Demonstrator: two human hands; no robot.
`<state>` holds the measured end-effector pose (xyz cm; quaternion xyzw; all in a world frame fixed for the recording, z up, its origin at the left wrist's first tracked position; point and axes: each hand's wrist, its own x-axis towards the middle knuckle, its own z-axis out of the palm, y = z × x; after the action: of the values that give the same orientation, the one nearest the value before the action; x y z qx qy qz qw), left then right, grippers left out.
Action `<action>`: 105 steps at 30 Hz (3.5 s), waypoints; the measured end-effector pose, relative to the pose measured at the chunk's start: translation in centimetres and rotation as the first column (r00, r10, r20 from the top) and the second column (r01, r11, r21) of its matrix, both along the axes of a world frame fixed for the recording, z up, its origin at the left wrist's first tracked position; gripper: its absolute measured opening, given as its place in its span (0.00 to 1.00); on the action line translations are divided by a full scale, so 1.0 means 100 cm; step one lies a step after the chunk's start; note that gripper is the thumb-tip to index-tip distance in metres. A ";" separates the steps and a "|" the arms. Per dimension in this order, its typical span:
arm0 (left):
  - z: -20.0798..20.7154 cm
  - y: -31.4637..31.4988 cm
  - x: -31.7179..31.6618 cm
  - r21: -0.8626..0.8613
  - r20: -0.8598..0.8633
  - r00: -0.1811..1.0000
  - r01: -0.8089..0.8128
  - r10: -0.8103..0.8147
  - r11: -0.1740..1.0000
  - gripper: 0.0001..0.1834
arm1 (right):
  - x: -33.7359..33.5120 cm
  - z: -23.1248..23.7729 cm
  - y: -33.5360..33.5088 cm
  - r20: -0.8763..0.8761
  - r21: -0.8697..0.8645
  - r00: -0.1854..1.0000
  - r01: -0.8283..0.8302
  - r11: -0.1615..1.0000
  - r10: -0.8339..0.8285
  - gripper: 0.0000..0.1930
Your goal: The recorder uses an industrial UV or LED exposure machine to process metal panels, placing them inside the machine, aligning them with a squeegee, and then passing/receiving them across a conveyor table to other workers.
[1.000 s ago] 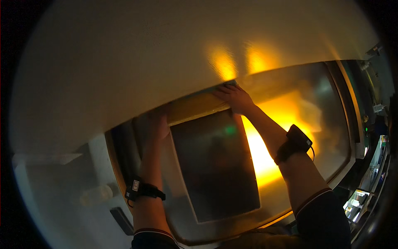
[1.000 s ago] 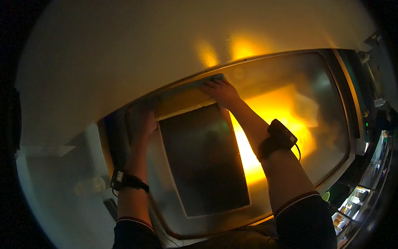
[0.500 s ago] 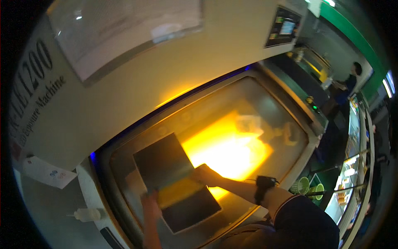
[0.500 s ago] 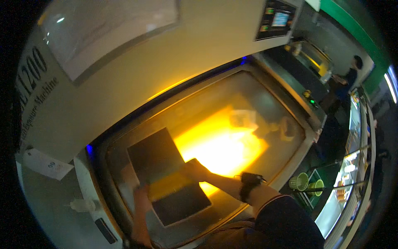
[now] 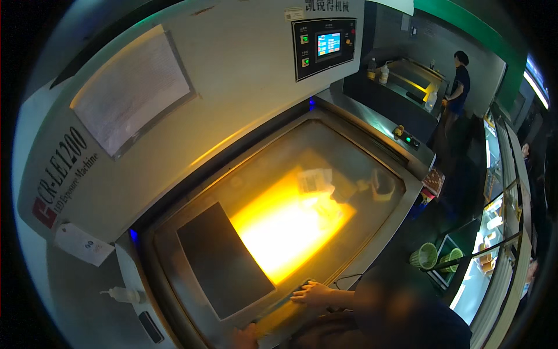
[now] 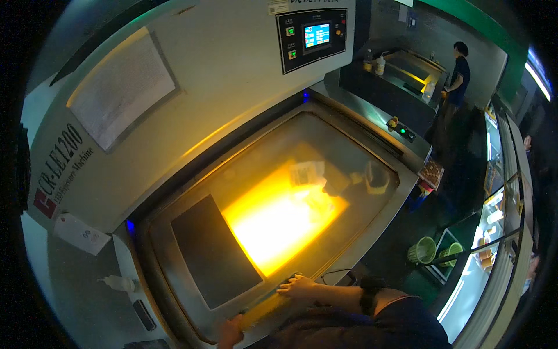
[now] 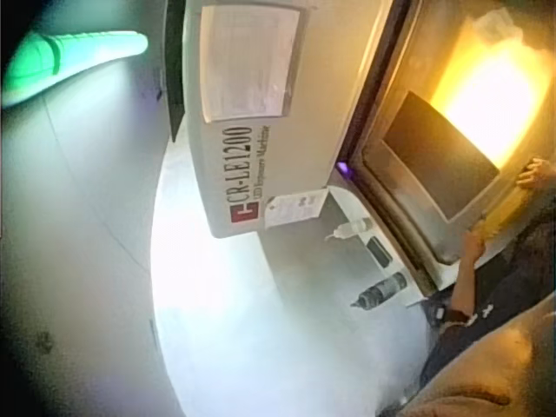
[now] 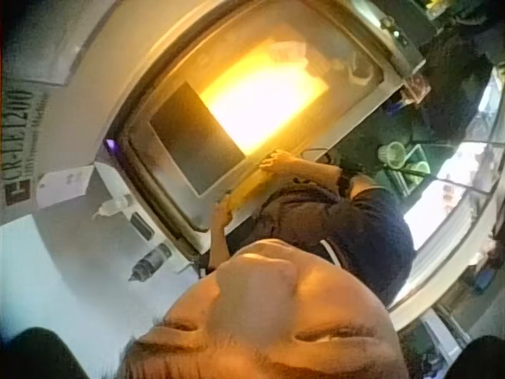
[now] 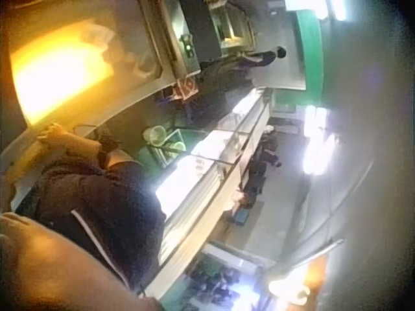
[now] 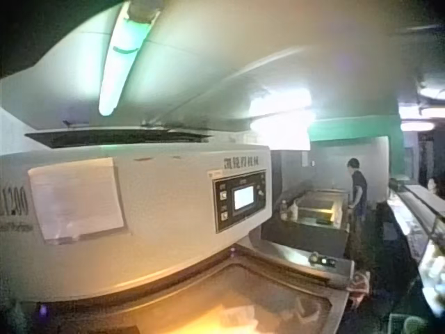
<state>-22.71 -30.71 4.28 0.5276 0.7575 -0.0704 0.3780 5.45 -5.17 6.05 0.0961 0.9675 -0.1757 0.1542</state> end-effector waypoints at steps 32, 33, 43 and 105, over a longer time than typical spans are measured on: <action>-0.025 0.441 -0.332 0.541 -0.408 0.894 0.071 0.187 0.838 0.40 | -0.360 -0.079 0.420 -0.467 0.430 0.880 0.315 0.846 -0.090 0.34; -0.022 0.426 -0.320 0.546 -0.459 0.868 0.108 0.189 0.831 0.41 | -0.349 -0.079 0.405 -0.451 0.456 0.890 0.300 0.838 -0.074 0.33; 0.039 0.116 -0.036 -0.024 0.065 0.998 0.005 -0.004 1.000 0.35 | -0.050 0.037 0.100 0.170 -0.092 0.985 0.006 0.996 0.010 0.35; -0.009 0.255 -0.210 0.334 -0.338 0.919 -0.084 0.202 0.939 0.29 | 0.268 -0.025 -0.161 0.081 -0.127 -0.208 0.968 -0.217 -0.975 0.41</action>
<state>-43.71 -5.20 3.34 0.5009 0.8530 -0.0186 0.1455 32.27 -21.26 3.54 0.7965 0.5213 -0.3011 -0.0566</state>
